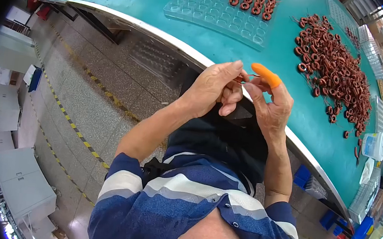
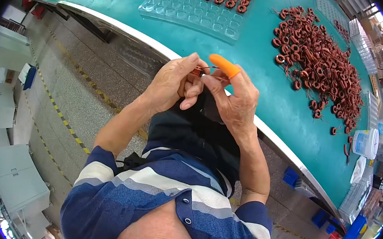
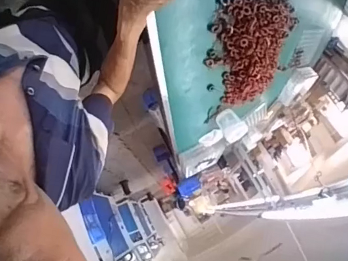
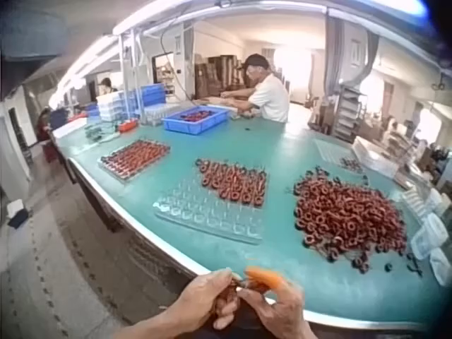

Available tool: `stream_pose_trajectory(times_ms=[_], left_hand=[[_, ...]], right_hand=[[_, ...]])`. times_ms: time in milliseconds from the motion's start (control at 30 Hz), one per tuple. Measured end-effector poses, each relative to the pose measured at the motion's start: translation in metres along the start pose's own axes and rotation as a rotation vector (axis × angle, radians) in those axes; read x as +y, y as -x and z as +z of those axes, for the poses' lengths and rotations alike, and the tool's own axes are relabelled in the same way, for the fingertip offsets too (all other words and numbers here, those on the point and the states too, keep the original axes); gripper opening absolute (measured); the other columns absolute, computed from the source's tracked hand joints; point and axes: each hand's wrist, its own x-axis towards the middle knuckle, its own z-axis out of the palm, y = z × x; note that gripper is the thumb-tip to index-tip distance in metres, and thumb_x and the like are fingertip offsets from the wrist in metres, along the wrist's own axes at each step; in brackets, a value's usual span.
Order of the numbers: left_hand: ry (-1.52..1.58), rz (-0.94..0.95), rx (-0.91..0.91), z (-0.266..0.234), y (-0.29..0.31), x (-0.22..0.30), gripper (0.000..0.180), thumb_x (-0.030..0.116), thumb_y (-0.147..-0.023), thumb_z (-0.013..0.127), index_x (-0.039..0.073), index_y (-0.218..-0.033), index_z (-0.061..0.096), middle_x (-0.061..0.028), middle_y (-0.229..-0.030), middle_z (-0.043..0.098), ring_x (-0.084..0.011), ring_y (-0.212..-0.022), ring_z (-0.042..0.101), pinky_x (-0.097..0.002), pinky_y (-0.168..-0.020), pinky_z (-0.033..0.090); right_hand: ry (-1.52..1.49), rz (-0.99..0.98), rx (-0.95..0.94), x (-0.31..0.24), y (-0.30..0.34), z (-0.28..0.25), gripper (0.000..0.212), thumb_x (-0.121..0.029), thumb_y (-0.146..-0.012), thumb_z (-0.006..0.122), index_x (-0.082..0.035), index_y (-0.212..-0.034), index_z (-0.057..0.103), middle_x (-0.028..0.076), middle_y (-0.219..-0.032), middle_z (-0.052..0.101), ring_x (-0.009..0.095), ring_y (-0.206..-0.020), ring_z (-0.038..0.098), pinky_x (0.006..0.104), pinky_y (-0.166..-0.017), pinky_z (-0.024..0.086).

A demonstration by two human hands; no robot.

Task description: Inserting thin wires through toroidal cores and arranging them in a component tray.

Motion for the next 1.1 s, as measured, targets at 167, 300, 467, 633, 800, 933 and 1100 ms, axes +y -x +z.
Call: stream_pose_trajectory(times_ms=[167,300,467,633,800,933,1100], left_hand=[[-0.231,0.083,0.005,0.003,-0.006,-0.015,0.039,0.039,-0.102,0.04,0.002,-0.106,0.05,-0.0038,-0.062,0.051,-0.0113,-0.051,0.054,-0.0212,-0.046,0.043],[-0.253,0.202,-0.095,0.006,0.0,-0.025,0.026,0.023,-0.101,0.047,0.003,-0.117,0.046,-0.0025,-0.075,0.055,-0.0085,-0.065,0.056,-0.0224,-0.056,0.046],[-0.343,0.226,-0.101,0.001,0.002,-0.025,0.023,0.019,-0.1,0.049,0.005,-0.119,0.046,-0.0017,-0.075,0.055,-0.0076,-0.064,0.055,-0.0216,-0.056,0.045],[-0.341,0.273,-0.114,-0.001,0.002,-0.024,0.02,0.016,-0.1,0.049,0.006,-0.117,0.045,-0.0007,-0.073,0.054,-0.0075,-0.064,0.054,-0.0212,-0.056,0.044],[-0.292,0.269,-0.114,-0.006,0.001,-0.026,0.017,0.016,-0.1,0.049,0.006,-0.113,0.045,-0.0002,-0.073,0.054,-0.0074,-0.064,0.054,-0.0213,-0.056,0.042],[-0.316,0.277,-0.13,-0.007,0.002,-0.025,0.016,0.015,-0.099,0.05,0.005,-0.112,0.046,-0.0001,-0.073,0.054,-0.0072,-0.064,0.053,-0.0214,-0.057,0.042],[-0.378,0.292,-0.103,-0.007,0.004,-0.022,0.012,0.013,-0.098,0.051,0.005,-0.107,0.05,0.0001,-0.071,0.054,-0.0074,-0.062,0.051,-0.0218,-0.056,0.042]], right_hand=[[-0.103,0.246,0.077,-0.003,0.007,-0.007,0.021,-0.016,-0.083,0.074,0.001,-0.095,0.067,0.005,-0.07,0.065,0.01,-0.058,0.059,0.0217,-0.053,0.045],[-0.285,0.446,0.094,-0.003,0.006,-0.012,0.022,-0.019,-0.087,0.071,0.003,-0.09,0.066,0.001,-0.064,0.061,0.005,-0.05,0.05,0.0193,-0.045,0.037],[-0.436,0.509,0.018,0.003,0.004,-0.011,0.028,-0.023,-0.089,0.069,0.003,-0.098,0.064,0.0,-0.062,0.058,0.005,-0.05,0.05,0.0189,-0.045,0.037],[-0.319,0.366,0.16,0.007,0.01,-0.01,0.041,-0.016,-0.088,0.07,0.0,-0.122,0.055,0.003,-0.077,0.062,0.006,-0.062,0.056,0.0188,-0.055,0.043],[-0.356,0.372,0.091,0.003,0.015,-0.014,0.035,-0.013,-0.087,0.071,-0.002,-0.118,0.059,0.004,-0.08,0.063,0.006,-0.065,0.058,0.018,-0.056,0.044],[-0.394,0.404,0.082,0.002,0.011,-0.011,0.03,-0.014,-0.088,0.069,0.0,-0.113,0.061,0.005,-0.075,0.063,0.009,-0.06,0.058,0.0185,-0.05,0.042],[-0.444,0.475,0.071,-0.003,0.005,-0.012,0.028,-0.013,-0.087,0.07,0.0,-0.109,0.062,0.005,-0.073,0.064,0.01,-0.057,0.06,0.0188,-0.048,0.042]])
